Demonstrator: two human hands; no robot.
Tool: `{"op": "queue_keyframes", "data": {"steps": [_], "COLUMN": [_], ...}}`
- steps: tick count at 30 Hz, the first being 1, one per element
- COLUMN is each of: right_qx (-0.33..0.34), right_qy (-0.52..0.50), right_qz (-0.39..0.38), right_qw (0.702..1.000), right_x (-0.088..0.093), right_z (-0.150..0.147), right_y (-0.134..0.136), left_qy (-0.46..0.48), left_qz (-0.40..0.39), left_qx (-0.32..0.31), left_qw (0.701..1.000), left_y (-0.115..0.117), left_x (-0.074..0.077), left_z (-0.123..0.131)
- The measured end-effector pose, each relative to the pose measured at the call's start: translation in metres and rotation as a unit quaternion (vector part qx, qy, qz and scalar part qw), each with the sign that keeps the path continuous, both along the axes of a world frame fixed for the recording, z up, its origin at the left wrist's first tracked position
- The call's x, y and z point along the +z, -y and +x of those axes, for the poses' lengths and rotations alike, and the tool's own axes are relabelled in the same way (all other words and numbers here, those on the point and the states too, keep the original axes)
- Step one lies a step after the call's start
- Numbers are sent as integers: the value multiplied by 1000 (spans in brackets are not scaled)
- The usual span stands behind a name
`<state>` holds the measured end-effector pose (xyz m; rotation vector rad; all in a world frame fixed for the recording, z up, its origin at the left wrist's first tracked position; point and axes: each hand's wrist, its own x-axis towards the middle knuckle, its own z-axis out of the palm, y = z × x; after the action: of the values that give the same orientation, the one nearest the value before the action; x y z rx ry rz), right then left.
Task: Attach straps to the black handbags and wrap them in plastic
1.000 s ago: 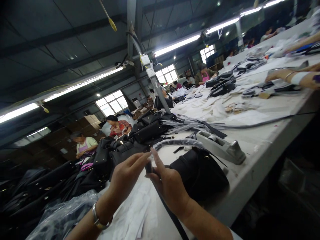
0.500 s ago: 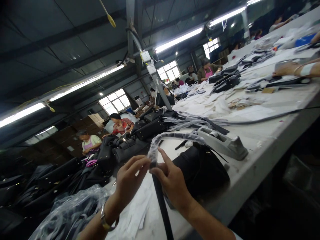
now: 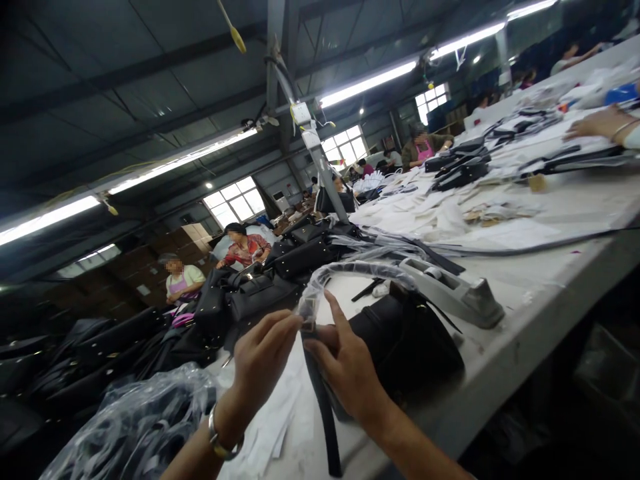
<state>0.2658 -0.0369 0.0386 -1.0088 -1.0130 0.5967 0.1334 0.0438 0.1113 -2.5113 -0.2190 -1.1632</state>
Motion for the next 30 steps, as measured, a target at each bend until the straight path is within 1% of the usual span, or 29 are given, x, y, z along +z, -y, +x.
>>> {"op": "queue_keyframes", "data": {"steps": [3,7,9,11,13,15,17,18,20,22,23,25,27,30], "right_qx": [-14,-63,-85,-105,-109,-93,-48,-15,54,99,106,104,102,108], "right_qy": [48,106,143,176,185,140,39,-18,-115,-172,-186,-189,-183,-194], "right_qz": [2,13,20,22,25,27,29,29,31,35,36,41,43,36], "right_qw": [999,992,986,978,976,985,998,999,991,980,976,976,977,974], "right_x": [-3,-2,-1,-1,-1,1,2,2,3,3,2,1,0,0], "right_z": [-3,-7,-10,-13,-14,-13,-11,-10,-10,-10,-11,-11,-10,-7], "right_y": [-3,-8,-11,-12,-12,-11,-9,-8,-7,-5,-5,-5,-5,-6], "left_qy": [-13,-58,-84,-106,-117,-117,-112,-103,-69,-16,9,50,91,141], "left_qz": [24,114,146,157,151,137,124,115,87,40,11,-54,-141,-293], "left_qx": [33,69,89,101,89,54,24,20,29,40,36,9,-25,-67], "left_qw": [999,989,982,977,977,982,986,988,993,998,999,997,985,943], "left_y": [5,8,8,7,8,8,7,7,5,2,1,0,-3,-7], "left_x": [1,10,16,20,22,21,18,15,9,2,-1,-7,-12,-15], "left_z": [-2,-4,-3,-2,-1,-3,-6,-8,-9,-9,-8,-5,-2,0]}}
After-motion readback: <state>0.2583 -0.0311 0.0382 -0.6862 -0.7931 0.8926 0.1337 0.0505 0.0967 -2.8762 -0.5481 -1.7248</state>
